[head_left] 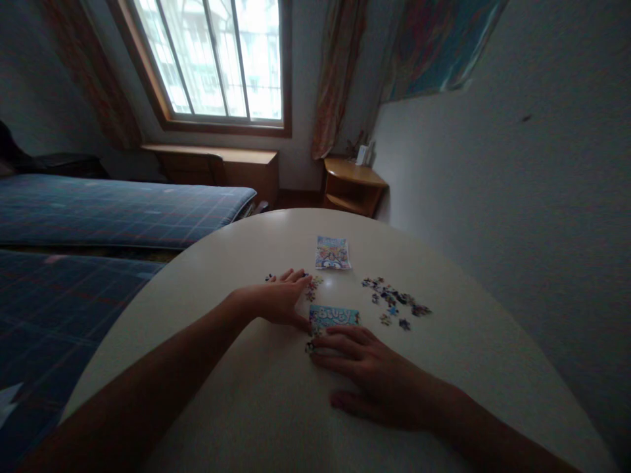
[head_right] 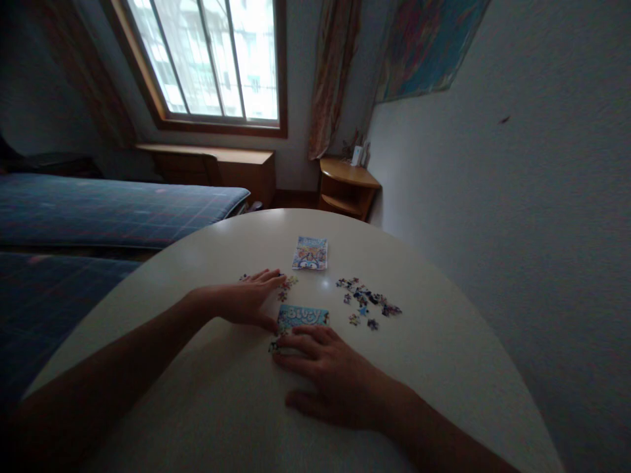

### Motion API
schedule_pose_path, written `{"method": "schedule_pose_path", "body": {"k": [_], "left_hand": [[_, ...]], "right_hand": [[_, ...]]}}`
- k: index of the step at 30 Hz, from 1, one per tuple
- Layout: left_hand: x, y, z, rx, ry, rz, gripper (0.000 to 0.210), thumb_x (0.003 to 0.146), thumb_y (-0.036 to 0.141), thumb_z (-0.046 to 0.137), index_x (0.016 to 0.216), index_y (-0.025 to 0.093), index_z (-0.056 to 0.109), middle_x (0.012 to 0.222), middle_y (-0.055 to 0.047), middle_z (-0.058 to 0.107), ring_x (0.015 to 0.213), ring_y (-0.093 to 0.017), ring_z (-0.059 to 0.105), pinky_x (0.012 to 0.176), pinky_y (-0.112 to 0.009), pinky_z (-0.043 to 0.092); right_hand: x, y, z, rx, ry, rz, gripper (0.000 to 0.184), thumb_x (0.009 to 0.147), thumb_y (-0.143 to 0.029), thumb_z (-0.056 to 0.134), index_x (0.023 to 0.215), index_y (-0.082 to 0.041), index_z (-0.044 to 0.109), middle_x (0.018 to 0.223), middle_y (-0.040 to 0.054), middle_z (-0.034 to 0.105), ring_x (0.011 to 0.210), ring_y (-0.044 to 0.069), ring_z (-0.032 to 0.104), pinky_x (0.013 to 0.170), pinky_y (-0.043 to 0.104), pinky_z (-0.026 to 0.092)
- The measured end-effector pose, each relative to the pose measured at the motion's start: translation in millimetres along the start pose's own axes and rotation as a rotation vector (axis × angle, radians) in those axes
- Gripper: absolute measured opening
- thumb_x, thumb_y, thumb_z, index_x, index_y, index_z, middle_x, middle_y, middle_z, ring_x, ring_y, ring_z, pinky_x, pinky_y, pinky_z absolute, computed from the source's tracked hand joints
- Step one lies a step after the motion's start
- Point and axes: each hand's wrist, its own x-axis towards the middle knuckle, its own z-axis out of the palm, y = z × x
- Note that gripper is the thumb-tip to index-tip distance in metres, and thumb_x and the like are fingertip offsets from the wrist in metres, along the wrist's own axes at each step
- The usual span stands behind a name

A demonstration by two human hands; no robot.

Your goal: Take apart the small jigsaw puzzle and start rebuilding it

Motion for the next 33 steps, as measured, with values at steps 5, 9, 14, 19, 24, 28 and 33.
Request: {"method": "schedule_pose_path", "body": {"k": [5,9,14,19,24,28,33], "left_hand": [[2,-3,1.5,0.007,0.025,0.017,0.116,0.071,0.069,0.067,0.156,0.011,0.012,0.162,-0.021,0.009,0.15,-0.038,0.005,0.118,-0.052,0.021],[1,-1,0.6,-0.003,0.018,0.008,0.118,0.07,0.068,0.069,0.156,0.011,0.01,0.162,-0.023,0.009,0.149,-0.039,0.006,0.118,-0.054,0.021],[-1,8,-1.2,-0.008,-0.013,-0.012,0.121,0.068,0.068,0.07,0.157,0.017,0.005,0.162,-0.022,0.001,0.148,-0.042,0.001,0.115,-0.061,0.02],[0,14,1.3,-0.01,-0.029,-0.036,0.126,0.065,0.071,0.07,0.157,0.02,0.001,0.162,-0.023,-0.005,0.147,-0.045,-0.003,0.114,-0.063,0.018],[3,12,4.2,-0.007,-0.008,-0.029,0.129,0.064,0.075,0.069,0.157,0.017,0.001,0.162,-0.024,-0.004,0.147,-0.045,-0.001,0.115,-0.063,0.016],[3,12,4.7,-0.005,-0.007,-0.032,0.13,0.063,0.076,0.069,0.157,0.017,0.001,0.162,-0.023,-0.004,0.147,-0.045,-0.001,0.115,-0.063,0.017],[4,13,4.5,-0.005,-0.016,-0.05,0.13,0.062,0.077,0.068,0.157,0.02,0.0,0.162,-0.022,-0.004,0.148,-0.044,-0.002,0.114,-0.064,0.018]], "right_hand": [[1,1,0,0.009,0.01,-0.015,0.054,0.09,-0.043,0.061,0.14,-0.024,0.052,0.146,0.0071,0.052,0.138,0.027,0.039,0.113,0.044,0.031],[4,4,5,0.011,0.086,-0.009,0.045,0.091,-0.039,0.062,0.134,-0.025,0.056,0.137,0.0048,0.06,0.133,0.025,0.045,0.111,0.042,0.032],[8,8,14,0.005,0.232,-0.038,0.017,0.09,-0.029,0.063,0.107,-0.025,0.067,0.109,0.0018,0.072,0.118,0.022,0.057,0.105,0.039,0.037],[8,6,15,0.029,0.289,0.07,0.023,0.081,-0.028,0.073,0.104,-0.026,0.068,0.105,0.0025,0.071,0.119,0.023,0.055,0.102,0.039,0.039],[9,-2,18,0.036,0.345,0.244,0.019,0.075,-0.029,0.079,0.092,-0.026,0.069,0.105,0.0021,0.07,0.116,0.025,0.056,0.104,0.044,0.036],[15,-12,22,0.048,0.378,0.343,0.02,0.073,-0.029,0.08,0.09,-0.026,0.07,0.104,0.0026,0.069,0.115,0.027,0.056,0.104,0.049,0.032],[20,-16,24,0.073,0.396,0.376,0.013,0.074,-0.023,0.078,0.084,-0.026,0.07,0.104,0.0021,0.069,0.109,0.025,0.058,0.1,0.047,0.033]]}}
